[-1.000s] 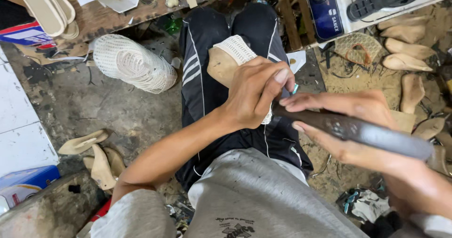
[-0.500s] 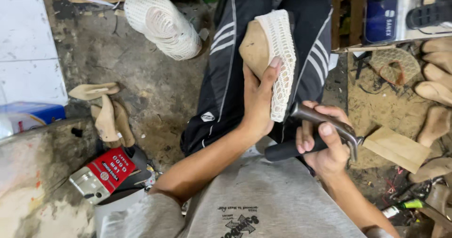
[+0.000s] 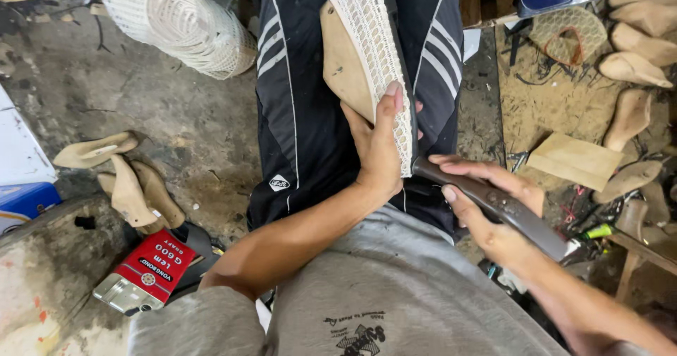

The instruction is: The person aligns a black rubber sole onto a woven sandal upper and presses the edges by hand. They then use a curved metal tool to press and secure the sole along the perimeter, repeating the process on a second sandal.

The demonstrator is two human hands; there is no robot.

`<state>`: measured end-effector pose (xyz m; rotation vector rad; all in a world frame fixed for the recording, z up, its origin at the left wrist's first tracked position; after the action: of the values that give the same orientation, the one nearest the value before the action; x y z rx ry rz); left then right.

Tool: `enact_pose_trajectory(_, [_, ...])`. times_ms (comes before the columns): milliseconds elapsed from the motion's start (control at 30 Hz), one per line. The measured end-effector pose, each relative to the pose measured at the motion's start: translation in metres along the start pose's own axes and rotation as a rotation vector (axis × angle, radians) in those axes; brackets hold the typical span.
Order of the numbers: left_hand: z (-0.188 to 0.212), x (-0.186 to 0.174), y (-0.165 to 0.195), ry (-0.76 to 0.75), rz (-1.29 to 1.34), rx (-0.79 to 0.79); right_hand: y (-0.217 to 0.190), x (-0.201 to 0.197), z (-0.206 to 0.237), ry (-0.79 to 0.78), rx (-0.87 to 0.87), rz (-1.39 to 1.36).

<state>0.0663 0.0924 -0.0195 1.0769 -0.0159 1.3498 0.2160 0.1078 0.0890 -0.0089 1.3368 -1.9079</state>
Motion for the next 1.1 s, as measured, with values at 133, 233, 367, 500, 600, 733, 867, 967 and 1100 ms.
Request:
enact_pose_trajectory(133, [-0.004,-0.008,-0.011,-0.002,0.008,0.073,-0.006,-0.005,-0.015,-0.103,-0.194,0.126])
enact_pose_trajectory(233, [-0.007,-0.010,-0.014,-0.010,0.050,0.086,0.004,0.009,-0.017,-0.008,0.167,-0.467])
enact_pose_trajectory(367, [-0.008,-0.010,-0.013,-0.043,0.056,0.148,0.013,0.015,-0.014,0.063,0.261,-0.409])
enact_pose_trajectory(500, [-0.007,-0.012,-0.014,-0.059,0.019,0.101,0.014,0.011,-0.017,0.041,0.182,-0.413])
enact_pose_trajectory(600, [-0.008,-0.014,-0.014,-0.091,0.011,0.135,0.015,0.014,-0.022,0.050,0.324,-0.719])
enact_pose_trajectory(733, [-0.010,-0.016,-0.015,-0.115,0.034,0.074,0.004,0.015,-0.027,0.075,0.176,-0.227])
enact_pose_trajectory(867, [-0.011,-0.018,-0.016,-0.099,0.017,0.105,-0.006,0.011,-0.038,0.087,0.305,-0.558])
enact_pose_trajectory(967, [-0.010,-0.020,-0.018,-0.098,0.011,0.070,-0.017,0.005,-0.044,0.002,0.148,0.080])
enact_pose_trajectory(1100, [-0.014,-0.021,-0.019,-0.105,0.030,0.087,-0.018,0.013,-0.051,0.057,0.284,-0.371])
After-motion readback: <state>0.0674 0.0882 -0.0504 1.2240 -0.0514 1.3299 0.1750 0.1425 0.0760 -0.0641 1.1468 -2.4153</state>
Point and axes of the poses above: each hand's wrist, its own z-axis away from the middle knuckle, its own x-axis out of the palm, y = z × x, the point moved 1 cm from there along -z, towards the middle knuckle, and after that the axes turned 6 degrees about x, right-handed, at the moved point
